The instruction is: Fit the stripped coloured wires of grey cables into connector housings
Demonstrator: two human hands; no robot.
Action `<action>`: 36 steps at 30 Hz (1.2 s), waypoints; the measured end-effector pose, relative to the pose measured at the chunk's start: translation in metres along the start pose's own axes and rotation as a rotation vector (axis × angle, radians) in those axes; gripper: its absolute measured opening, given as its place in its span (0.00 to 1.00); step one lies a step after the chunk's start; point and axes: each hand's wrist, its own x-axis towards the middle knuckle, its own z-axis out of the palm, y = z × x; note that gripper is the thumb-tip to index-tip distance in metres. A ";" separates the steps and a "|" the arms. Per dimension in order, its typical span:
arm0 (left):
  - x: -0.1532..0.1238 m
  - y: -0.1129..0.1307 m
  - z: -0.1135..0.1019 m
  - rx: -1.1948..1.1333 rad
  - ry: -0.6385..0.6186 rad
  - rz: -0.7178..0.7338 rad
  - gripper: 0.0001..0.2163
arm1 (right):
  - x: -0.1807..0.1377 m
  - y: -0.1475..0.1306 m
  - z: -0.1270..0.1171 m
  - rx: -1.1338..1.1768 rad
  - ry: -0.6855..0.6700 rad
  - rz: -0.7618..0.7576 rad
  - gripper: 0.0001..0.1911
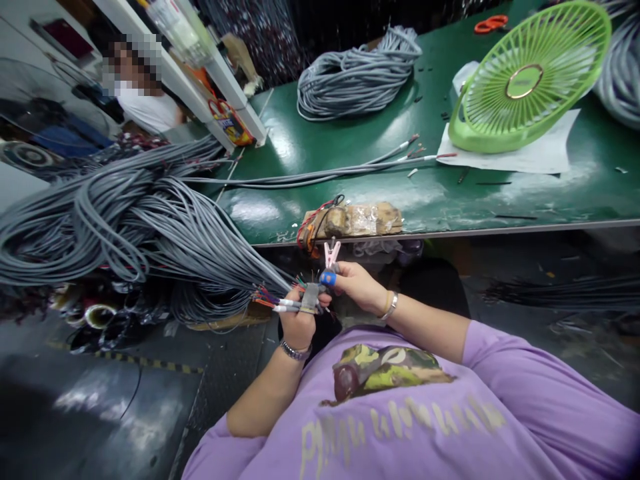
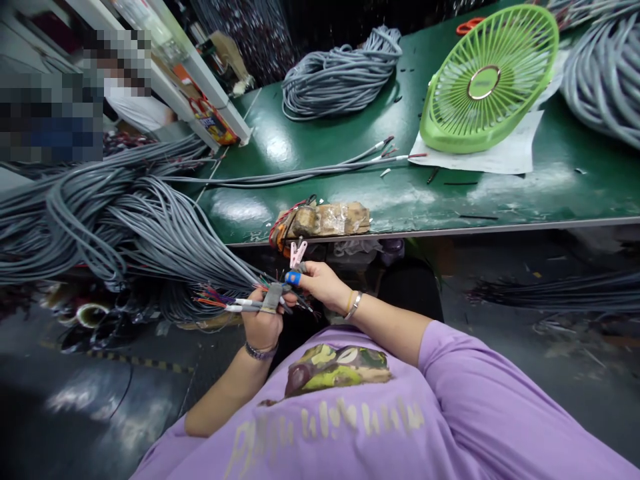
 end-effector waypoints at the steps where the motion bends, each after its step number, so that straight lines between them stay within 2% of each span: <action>1: 0.001 0.001 0.001 -0.025 0.016 -0.005 0.13 | 0.000 0.001 -0.002 0.019 0.006 0.019 0.24; 6: 0.003 0.013 0.005 -0.080 0.076 -0.009 0.13 | 0.004 0.000 -0.016 0.251 0.080 0.126 0.24; 8: 0.003 0.016 0.008 -0.053 0.080 -0.002 0.14 | 0.008 -0.005 -0.018 0.305 0.059 0.153 0.25; 14: 0.004 0.018 0.017 0.027 -0.023 0.070 0.13 | 0.021 -0.018 -0.009 0.312 -0.036 0.137 0.26; 21: 0.007 0.018 0.019 0.066 -0.142 0.032 0.12 | 0.030 -0.011 -0.007 0.493 -0.047 0.096 0.23; 27: 0.009 0.020 0.020 0.124 -0.182 0.026 0.12 | 0.030 -0.011 -0.004 0.537 0.012 0.119 0.22; 36: 0.003 0.024 0.011 0.094 -0.151 0.068 0.11 | 0.023 -0.014 -0.014 0.545 -0.124 0.232 0.31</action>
